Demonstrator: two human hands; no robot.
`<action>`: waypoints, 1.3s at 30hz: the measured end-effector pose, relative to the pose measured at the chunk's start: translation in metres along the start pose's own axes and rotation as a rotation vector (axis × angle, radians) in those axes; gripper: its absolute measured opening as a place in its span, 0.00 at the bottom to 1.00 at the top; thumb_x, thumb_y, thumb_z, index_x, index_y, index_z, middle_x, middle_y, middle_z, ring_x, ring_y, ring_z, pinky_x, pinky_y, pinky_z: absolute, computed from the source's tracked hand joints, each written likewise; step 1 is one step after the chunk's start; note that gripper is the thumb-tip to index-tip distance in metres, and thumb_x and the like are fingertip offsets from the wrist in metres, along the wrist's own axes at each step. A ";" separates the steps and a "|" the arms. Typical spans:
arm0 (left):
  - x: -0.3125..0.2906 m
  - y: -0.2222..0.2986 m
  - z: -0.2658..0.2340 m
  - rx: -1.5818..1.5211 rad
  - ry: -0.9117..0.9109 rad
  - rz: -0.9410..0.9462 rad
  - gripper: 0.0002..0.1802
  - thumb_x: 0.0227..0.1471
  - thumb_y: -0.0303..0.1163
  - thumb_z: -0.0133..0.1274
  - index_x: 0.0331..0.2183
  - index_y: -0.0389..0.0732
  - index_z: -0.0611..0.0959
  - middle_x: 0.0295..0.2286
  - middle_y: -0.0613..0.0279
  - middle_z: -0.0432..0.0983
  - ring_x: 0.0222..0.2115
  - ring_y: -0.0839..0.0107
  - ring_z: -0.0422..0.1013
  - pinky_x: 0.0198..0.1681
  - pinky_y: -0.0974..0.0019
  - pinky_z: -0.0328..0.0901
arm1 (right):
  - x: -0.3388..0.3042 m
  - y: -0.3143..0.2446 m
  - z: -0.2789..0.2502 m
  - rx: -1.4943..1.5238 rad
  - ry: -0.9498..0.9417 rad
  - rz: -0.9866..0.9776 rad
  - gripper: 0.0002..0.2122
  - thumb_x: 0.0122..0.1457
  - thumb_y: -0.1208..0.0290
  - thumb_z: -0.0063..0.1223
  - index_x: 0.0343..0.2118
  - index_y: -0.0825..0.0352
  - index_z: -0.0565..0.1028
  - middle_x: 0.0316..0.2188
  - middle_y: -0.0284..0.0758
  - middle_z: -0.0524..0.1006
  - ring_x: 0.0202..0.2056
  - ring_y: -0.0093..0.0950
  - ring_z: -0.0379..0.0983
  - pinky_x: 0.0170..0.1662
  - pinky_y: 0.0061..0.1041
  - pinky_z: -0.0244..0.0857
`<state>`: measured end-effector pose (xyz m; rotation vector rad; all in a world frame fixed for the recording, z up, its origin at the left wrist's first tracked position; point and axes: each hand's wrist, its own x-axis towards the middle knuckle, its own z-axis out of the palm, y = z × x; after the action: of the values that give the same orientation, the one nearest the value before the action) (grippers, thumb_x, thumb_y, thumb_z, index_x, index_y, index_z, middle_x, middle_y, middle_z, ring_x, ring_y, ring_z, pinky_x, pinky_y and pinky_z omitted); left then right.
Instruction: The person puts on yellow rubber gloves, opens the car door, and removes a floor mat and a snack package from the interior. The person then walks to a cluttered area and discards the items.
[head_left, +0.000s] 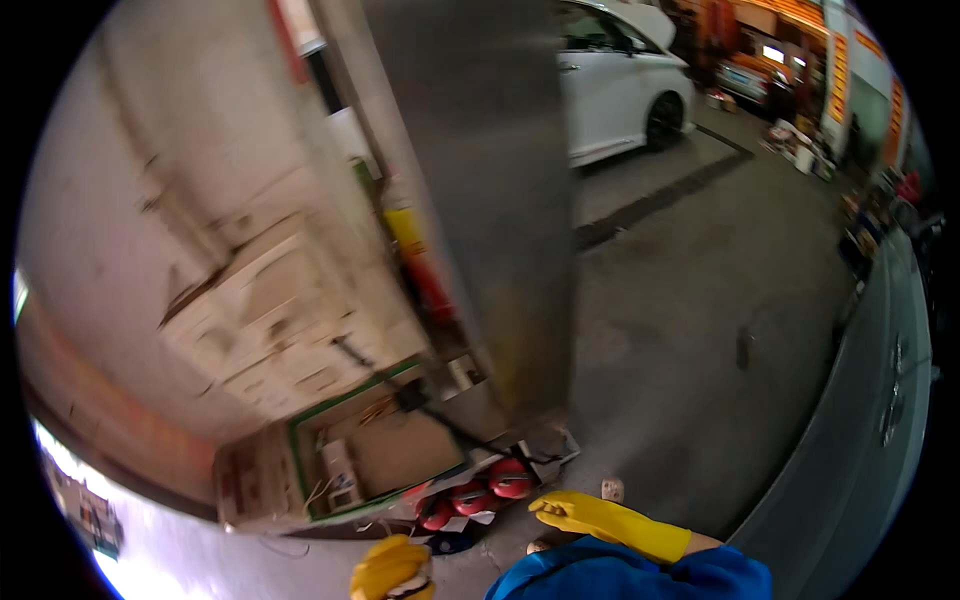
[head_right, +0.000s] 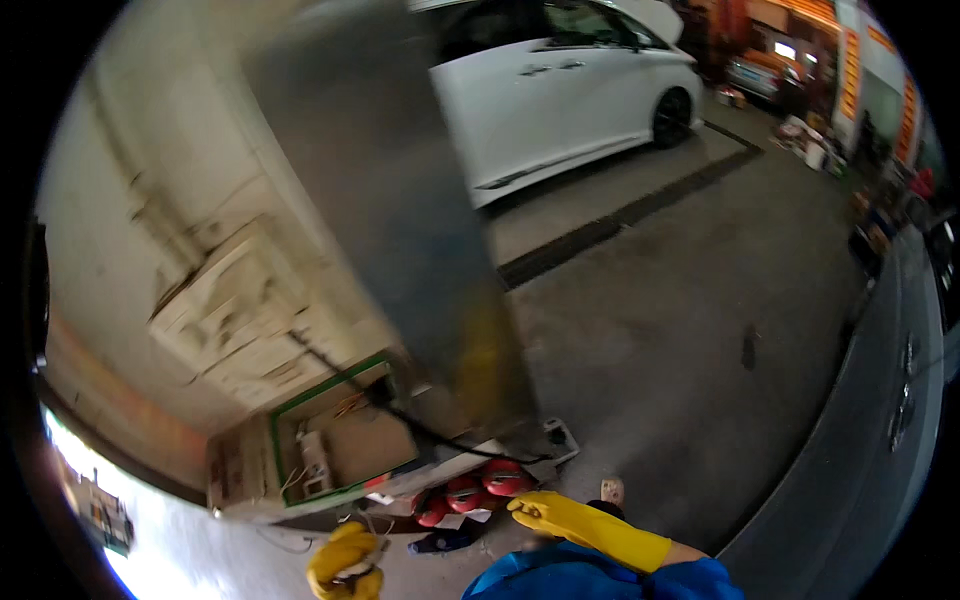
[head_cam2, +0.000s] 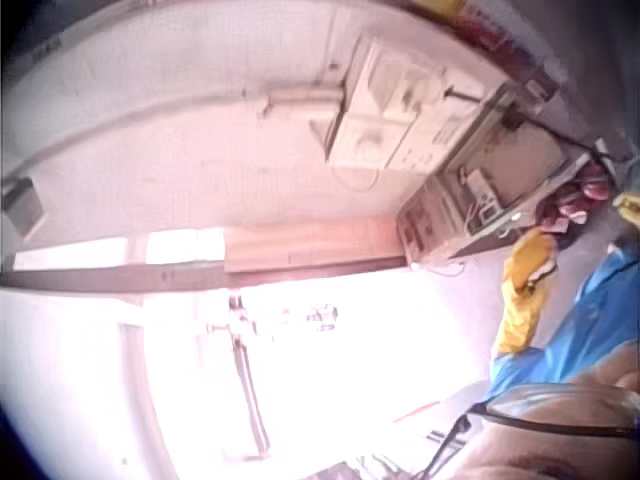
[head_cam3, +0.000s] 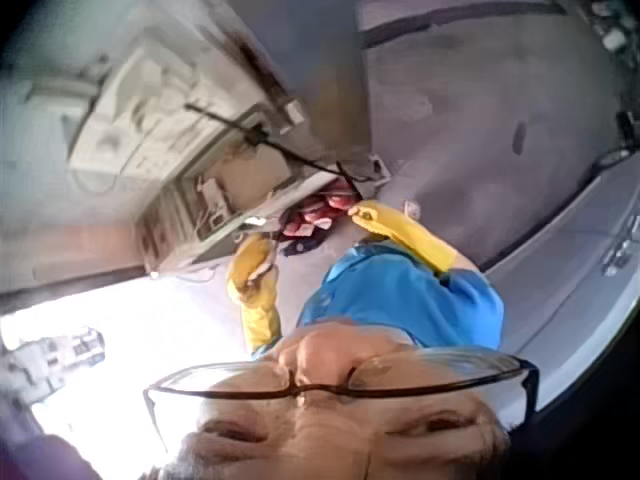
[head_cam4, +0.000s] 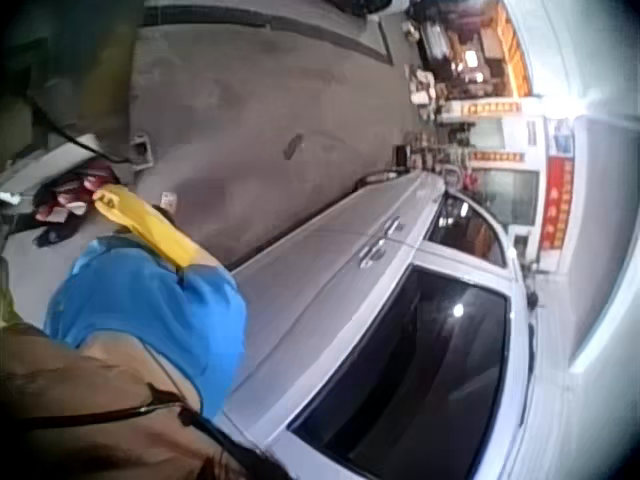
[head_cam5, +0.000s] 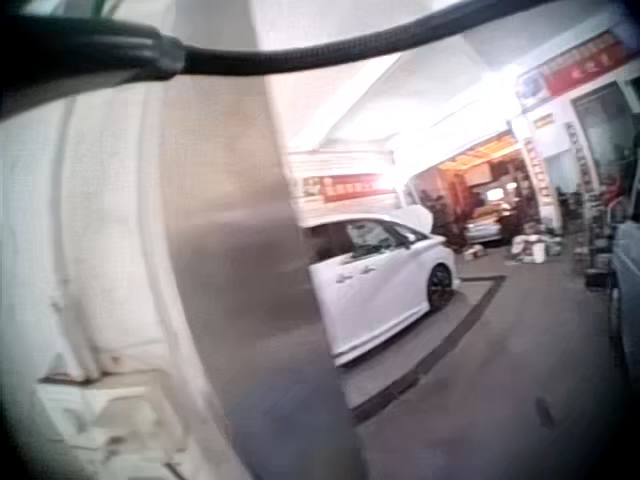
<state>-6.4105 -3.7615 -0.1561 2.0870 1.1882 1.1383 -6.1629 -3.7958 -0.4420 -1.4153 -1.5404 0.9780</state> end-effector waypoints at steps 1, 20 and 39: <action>-0.010 -0.015 0.014 -0.488 -0.129 -0.389 0.15 0.39 0.18 0.61 0.35 0.32 0.80 0.34 0.49 0.78 0.39 0.57 0.75 0.44 0.60 0.69 | -0.001 0.010 -0.006 -0.016 0.008 -0.010 0.12 0.55 0.67 0.56 0.42 0.60 0.76 0.30 0.36 0.77 0.30 0.30 0.73 0.33 0.27 0.66; 0.134 0.091 0.535 -1.294 -0.761 -0.409 0.27 0.57 0.31 0.50 0.56 0.45 0.59 0.40 0.46 0.71 0.39 0.57 0.73 0.45 0.50 0.69 | -0.101 0.187 -0.412 -0.063 0.431 0.500 0.15 0.58 0.62 0.52 0.45 0.63 0.75 0.37 0.40 0.78 0.37 0.33 0.74 0.41 0.30 0.68; 0.470 0.034 0.861 -1.218 -0.493 -0.618 0.39 0.51 0.23 0.54 0.61 0.50 0.55 0.40 0.51 0.71 0.38 0.61 0.74 0.45 0.55 0.70 | 0.211 0.321 -0.737 0.078 0.291 0.611 0.15 0.59 0.64 0.51 0.47 0.64 0.74 0.37 0.38 0.77 0.37 0.26 0.73 0.41 0.26 0.66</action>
<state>-5.5389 -3.3776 -0.3953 0.8684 0.5421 0.6674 -5.3694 -3.5477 -0.4519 -1.9233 -0.8571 1.1007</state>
